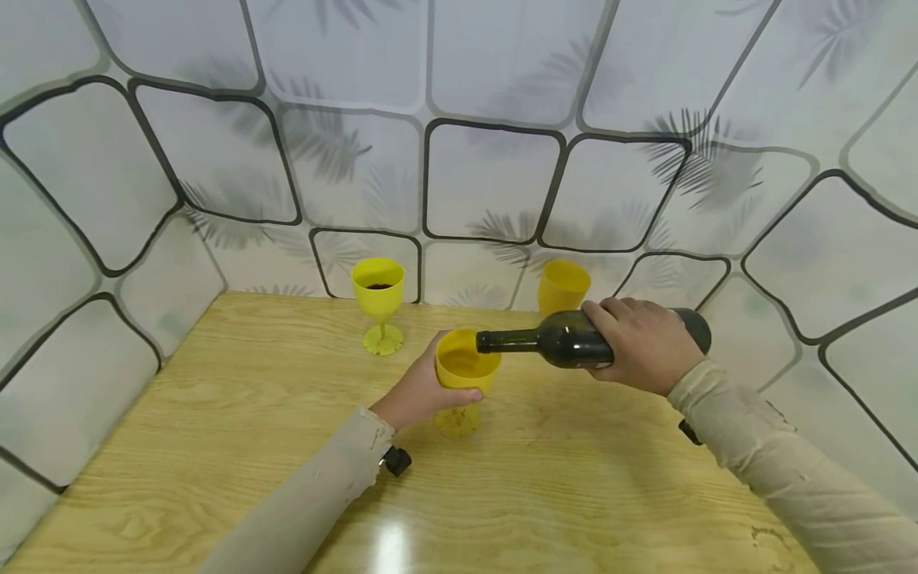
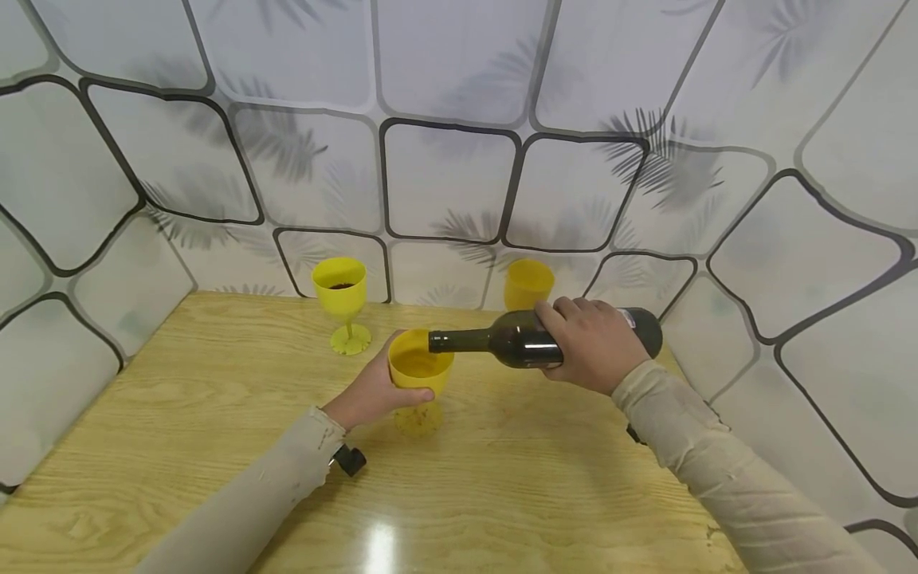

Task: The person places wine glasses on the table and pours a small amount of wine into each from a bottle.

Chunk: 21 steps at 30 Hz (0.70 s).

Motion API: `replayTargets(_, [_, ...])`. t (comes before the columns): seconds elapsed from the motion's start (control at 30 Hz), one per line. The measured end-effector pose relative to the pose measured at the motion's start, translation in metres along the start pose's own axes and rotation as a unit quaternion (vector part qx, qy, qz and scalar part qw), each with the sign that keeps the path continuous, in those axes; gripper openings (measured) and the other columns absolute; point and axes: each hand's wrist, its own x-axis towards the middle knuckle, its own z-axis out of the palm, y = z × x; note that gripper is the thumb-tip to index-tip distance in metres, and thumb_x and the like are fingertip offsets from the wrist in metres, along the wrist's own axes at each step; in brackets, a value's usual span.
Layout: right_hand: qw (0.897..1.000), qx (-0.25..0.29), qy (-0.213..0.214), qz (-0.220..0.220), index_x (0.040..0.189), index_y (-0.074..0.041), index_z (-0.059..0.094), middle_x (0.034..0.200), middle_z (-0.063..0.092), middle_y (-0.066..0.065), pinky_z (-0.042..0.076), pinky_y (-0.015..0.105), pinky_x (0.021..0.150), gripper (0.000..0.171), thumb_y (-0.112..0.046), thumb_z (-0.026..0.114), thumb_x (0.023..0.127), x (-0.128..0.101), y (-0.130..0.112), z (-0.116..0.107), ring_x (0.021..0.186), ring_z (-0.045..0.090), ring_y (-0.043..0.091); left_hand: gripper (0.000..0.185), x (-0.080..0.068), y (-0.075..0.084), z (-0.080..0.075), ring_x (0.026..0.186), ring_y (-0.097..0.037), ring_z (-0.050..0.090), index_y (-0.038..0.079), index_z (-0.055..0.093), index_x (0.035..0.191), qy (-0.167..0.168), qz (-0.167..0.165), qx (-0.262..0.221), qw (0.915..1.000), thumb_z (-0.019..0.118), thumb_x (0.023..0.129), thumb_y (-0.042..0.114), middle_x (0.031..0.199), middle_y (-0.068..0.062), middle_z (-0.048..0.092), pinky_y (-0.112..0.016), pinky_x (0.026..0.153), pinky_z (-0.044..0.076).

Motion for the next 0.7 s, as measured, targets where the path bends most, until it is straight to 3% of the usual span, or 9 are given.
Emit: replayTargets(0.7, [1.000, -0.016, -0.011, -0.007, 0.118, -0.008, 0.052, 0.091, 0.065, 0.014, 0.059, 0.051, 0.068, 0.076, -0.040, 0.092, 0.062, 0.0055, -0.0022, -0.0044, 0.076, 0.067, 0.033, 0.084, -0.0003, 0.0013, 0.0002, 0.115, -0.024, 0.060, 0.023, 0.036, 0.147, -0.005, 0.004, -0.005, 1.0000, 0.089, 0.083, 0.021, 0.130, -0.005, 0.059, -0.043, 0.100, 0.052])
